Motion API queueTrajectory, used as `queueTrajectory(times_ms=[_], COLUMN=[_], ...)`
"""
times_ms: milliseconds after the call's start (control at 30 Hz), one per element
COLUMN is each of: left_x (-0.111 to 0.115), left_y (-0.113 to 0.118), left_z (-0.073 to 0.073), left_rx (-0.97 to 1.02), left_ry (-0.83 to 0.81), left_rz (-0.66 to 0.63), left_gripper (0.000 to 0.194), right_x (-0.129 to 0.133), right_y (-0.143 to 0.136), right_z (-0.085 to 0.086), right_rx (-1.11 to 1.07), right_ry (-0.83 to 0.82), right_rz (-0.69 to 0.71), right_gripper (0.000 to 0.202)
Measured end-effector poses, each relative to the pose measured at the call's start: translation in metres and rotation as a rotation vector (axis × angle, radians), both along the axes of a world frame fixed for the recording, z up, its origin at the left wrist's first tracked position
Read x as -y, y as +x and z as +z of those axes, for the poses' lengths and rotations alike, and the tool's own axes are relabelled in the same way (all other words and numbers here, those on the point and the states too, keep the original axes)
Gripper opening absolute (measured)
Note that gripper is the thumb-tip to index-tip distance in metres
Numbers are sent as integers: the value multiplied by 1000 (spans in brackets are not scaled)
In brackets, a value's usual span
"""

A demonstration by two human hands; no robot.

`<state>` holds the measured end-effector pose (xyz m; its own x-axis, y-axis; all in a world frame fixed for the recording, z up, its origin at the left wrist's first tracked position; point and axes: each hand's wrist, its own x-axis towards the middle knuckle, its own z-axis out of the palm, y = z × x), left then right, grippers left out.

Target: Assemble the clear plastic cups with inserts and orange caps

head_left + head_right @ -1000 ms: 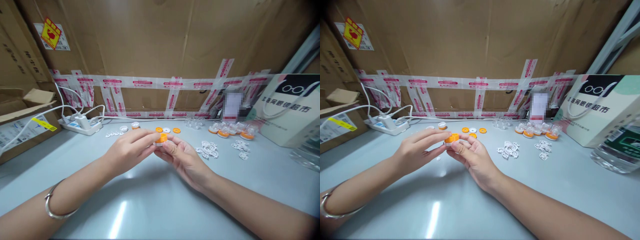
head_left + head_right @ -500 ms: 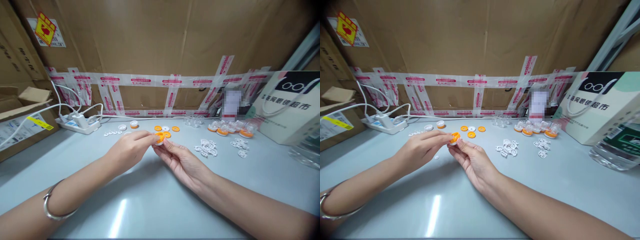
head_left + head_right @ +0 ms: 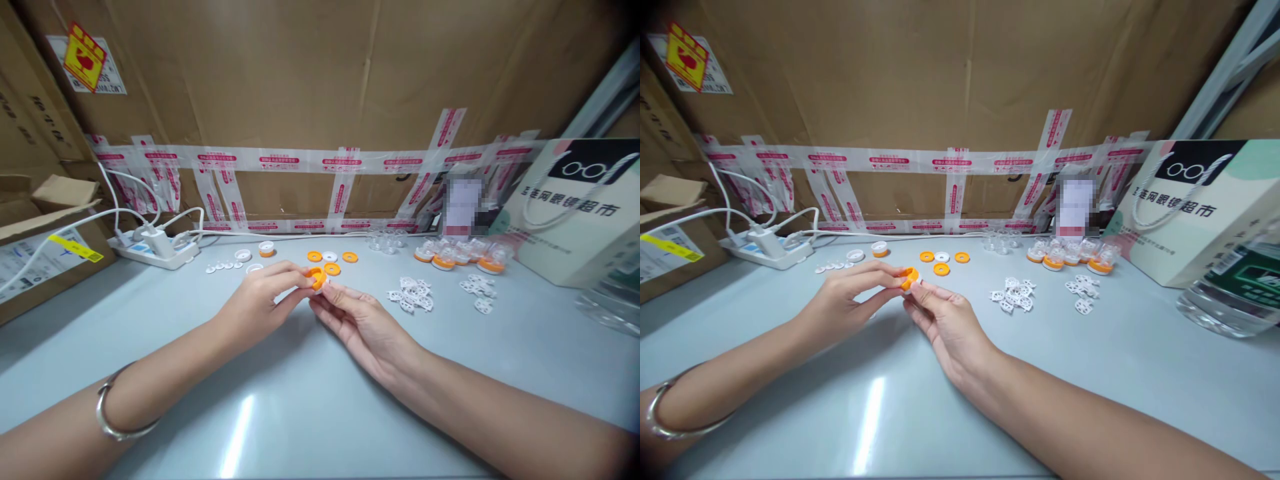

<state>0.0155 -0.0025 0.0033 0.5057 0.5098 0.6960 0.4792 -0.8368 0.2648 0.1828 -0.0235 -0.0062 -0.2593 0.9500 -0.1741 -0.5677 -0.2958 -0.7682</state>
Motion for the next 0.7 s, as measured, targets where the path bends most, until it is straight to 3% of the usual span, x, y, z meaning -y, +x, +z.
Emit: queueTrajectory(times_ms=[300, 467, 600, 700], left_x=[0, 0, 1, 0], left_y=[3, 6, 10, 12], left_z=[-9, -13, -18, -21], left_rx=[-9, -45, 21, 38], left_ry=[-145, -326, -477, -535], left_rz=[55, 42, 12, -17], left_gripper=[7, 7, 29, 33], right_x=[-14, -24, -31, -35], right_y=[8, 20, 28, 30], right_z=[2, 12, 11, 7], right_rx=[160, 460, 754, 997], right_ry=[10, 43, 225, 401], right_rz=[132, 260, 346, 376], right_gripper=[17, 48, 44, 38])
